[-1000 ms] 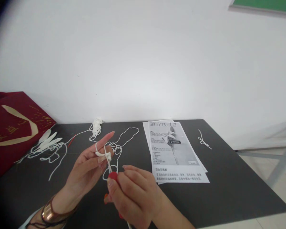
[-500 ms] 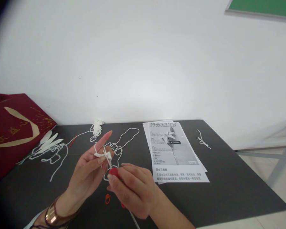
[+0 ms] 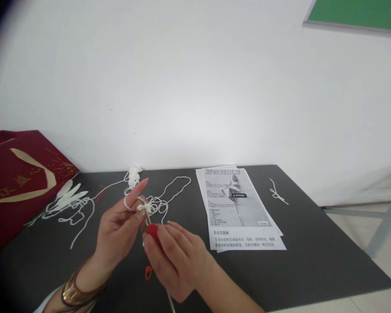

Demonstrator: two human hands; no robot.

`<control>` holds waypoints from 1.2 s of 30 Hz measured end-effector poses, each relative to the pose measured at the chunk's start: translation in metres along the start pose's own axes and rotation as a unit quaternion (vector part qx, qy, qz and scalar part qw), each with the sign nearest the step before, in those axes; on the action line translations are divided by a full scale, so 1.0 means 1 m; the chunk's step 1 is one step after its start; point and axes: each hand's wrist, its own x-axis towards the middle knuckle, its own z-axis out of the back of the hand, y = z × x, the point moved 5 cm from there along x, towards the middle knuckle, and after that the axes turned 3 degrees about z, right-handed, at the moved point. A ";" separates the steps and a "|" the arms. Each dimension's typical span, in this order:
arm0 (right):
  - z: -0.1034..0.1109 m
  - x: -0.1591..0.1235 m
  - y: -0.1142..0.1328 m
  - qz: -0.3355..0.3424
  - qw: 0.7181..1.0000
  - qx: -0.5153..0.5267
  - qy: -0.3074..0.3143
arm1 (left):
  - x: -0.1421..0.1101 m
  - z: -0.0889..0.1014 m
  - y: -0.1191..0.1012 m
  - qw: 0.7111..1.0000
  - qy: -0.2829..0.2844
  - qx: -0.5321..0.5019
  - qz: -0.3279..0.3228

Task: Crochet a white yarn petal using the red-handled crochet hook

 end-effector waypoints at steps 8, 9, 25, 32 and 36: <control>-0.001 0.002 0.000 0.009 1.000 0.000 -0.001 | 0.009 0.008 -0.007 0.975 0.050 0.195 -0.092; -0.001 0.002 0.000 0.011 1.000 0.000 0.001 | 0.010 0.009 -0.004 0.975 0.037 0.202 -0.089; 0.004 -0.008 -0.023 -0.153 0.961 0.197 -0.121 | 0.004 0.012 0.008 0.989 0.052 0.137 -0.035; 0.010 -0.007 -0.034 -0.227 0.926 0.265 -0.144 | 0.003 0.008 0.003 0.985 0.097 0.128 -0.068; 0.011 -0.009 -0.040 -0.250 0.907 0.305 -0.147 | 0.004 0.008 0.005 0.988 0.106 0.105 -0.046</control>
